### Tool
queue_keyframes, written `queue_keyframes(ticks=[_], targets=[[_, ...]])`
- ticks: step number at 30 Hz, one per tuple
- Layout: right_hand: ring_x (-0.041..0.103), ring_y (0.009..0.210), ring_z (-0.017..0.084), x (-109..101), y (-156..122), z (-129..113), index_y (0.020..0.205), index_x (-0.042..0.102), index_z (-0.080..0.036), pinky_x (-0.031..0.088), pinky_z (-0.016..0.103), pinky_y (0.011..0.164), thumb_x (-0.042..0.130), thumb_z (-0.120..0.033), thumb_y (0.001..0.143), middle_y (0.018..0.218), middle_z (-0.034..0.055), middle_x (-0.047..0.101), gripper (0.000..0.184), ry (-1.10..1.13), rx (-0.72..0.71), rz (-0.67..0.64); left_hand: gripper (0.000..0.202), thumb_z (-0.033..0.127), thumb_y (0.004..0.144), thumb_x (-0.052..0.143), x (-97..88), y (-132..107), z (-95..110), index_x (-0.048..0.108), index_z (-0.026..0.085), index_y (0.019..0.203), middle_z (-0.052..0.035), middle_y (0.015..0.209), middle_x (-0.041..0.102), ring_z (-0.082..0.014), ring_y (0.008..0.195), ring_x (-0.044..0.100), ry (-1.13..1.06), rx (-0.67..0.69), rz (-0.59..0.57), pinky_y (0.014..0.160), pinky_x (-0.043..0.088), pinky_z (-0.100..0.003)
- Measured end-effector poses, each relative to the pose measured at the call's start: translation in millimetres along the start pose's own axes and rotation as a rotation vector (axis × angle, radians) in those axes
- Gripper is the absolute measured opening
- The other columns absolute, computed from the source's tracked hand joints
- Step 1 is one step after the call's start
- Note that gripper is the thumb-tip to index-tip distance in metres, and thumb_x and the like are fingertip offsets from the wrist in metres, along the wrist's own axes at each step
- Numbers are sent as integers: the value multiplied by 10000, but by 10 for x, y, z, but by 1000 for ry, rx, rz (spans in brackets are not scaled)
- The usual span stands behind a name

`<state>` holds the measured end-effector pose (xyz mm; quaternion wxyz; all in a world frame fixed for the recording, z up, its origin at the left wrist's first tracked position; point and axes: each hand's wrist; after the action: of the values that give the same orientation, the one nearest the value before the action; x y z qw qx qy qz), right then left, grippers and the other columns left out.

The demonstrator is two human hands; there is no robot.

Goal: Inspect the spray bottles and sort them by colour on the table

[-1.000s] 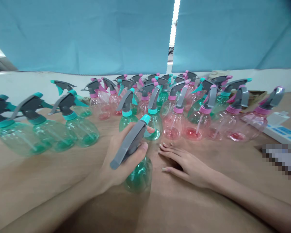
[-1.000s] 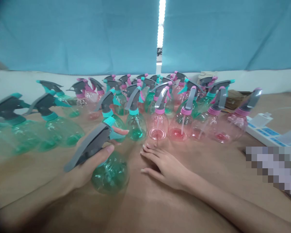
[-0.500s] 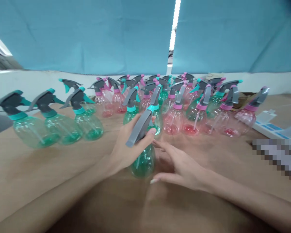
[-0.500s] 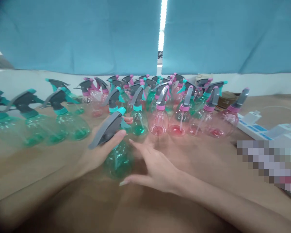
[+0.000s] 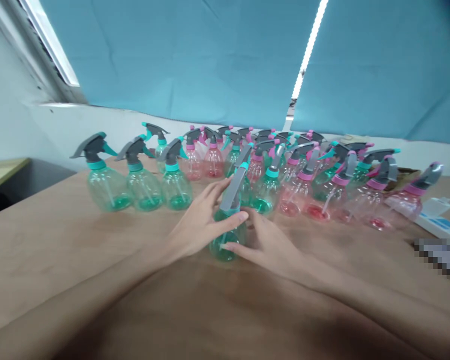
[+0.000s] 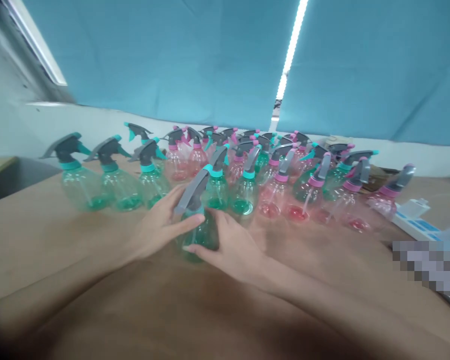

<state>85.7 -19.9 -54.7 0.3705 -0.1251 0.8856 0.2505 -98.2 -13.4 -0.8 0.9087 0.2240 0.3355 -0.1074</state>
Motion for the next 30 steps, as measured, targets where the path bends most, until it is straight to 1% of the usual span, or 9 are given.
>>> queue_keyframes(ticks=[1, 3, 6, 9, 12, 15, 21, 27, 30], targets=[[572, 1165, 341, 42, 59, -21, 1296, 436, -181, 492, 528, 915, 647, -566, 816, 1263, 168, 595, 650, -22, -1, 14, 595, 542, 889, 555, -80, -51, -60, 403, 282, 1402, -62, 1466, 446, -286, 1315, 448, 1, -19, 7, 1065, 402, -466], [557, 1176, 337, 119, 197, -47, 1307, 445, -191, 480, 526, 935, 640, -580, 817, 1257, 160, 587, 655, -57, -19, 43, 588, 546, 911, 504, -231, -151, -174, 378, 283, 1423, -56, 1507, 394, -274, 1372, 383, -2, -46, 54, 1081, 399, -455], [547, 1174, 315, 219, 419, -47, 1307, 462, -200, 481, 499, 944, 656, -578, 809, 1246, 146, 572, 654, -50, -43, 60, 552, 534, 921, 476, -396, -288, -328, 431, 235, 1383, -89, 1468, 453, -290, 1325, 454, 2, -147, 139, 1031, 450, -457], [528, 1198, 301, 292, 603, -26, 1354, 429, -204, 495, 472, 928, 662, -553, 815, 1307, 147, 539, 683, -6, -36, 59, 484, 531, 921, 474, -460, -391, -475, 506, 228, 1296, -77, 1405, 534, -293, 1271, 517, 5, -249, 198, 986, 483, -440], [524, 1209, 315, 327, 730, -16, 1378, 419, -197, 484, 485, 935, 670, -543, 810, 1352, 157, 525, 711, -14, -6, 73, 431, 511, 934, 450, -449, -448, -604, 547, 225, 1242, -73, 1317, 610, -273, 1184, 589, 1, -300, 199, 952, 501, -413], [507, 1238, 336, 340, 821, -14, 1383, 431, -184, 453, 509, 971, 677, -540, 804, 1374, 166, 522, 722, -50, 18, 89, 391, 496, 937, 444, -421, -465, -671, 588, 223, 1177, -71, 1218, 662, -259, 1084, 637, 7, -308, 191, 912, 515, -398], [519, 1243, 345, 405, 963, 17, 1398, 410, -185, 435, 516, 998, 705, -441, 801, 1373, 168, 525, 714, -110, -15, 149, 254, 406, 925, 487, -392, -500, -618, 629, 210, 1002, -42, 1031, 706, -199, 824, 679, 57, -277, 150, 724, 558, -315], [482, 1284, 368, 442, 1073, -3, 1405, 392, -141, 410, 547, 1027, 709, -343, 785, 1340, 198, 533, 726, -148, -31, 162, 170, 328, 925, 480, -323, -506, -628, 609, 219, 940, -33, 944, 711, -195, 778, 689, 94, -195, 97, 691, 563, -321], [476, 1289, 373, 437, 1112, -15, 1435, 360, -150, 411, 561, 1025, 710, -302, 769, 1353, 195, 520, 767, -159, -17, 168, 153, 297, 923, 480, -273, -477, -654, 613, 223, 938, -29, 930, 717, -200, 788, 696, 95, -158, 77, 692, 559, -322]])
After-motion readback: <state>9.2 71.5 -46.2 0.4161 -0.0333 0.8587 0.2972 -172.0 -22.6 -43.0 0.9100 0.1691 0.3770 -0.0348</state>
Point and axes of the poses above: each hand's wrist, its own y-axis towards the middle knuckle, its own x-axis out of the palm, z = x × y
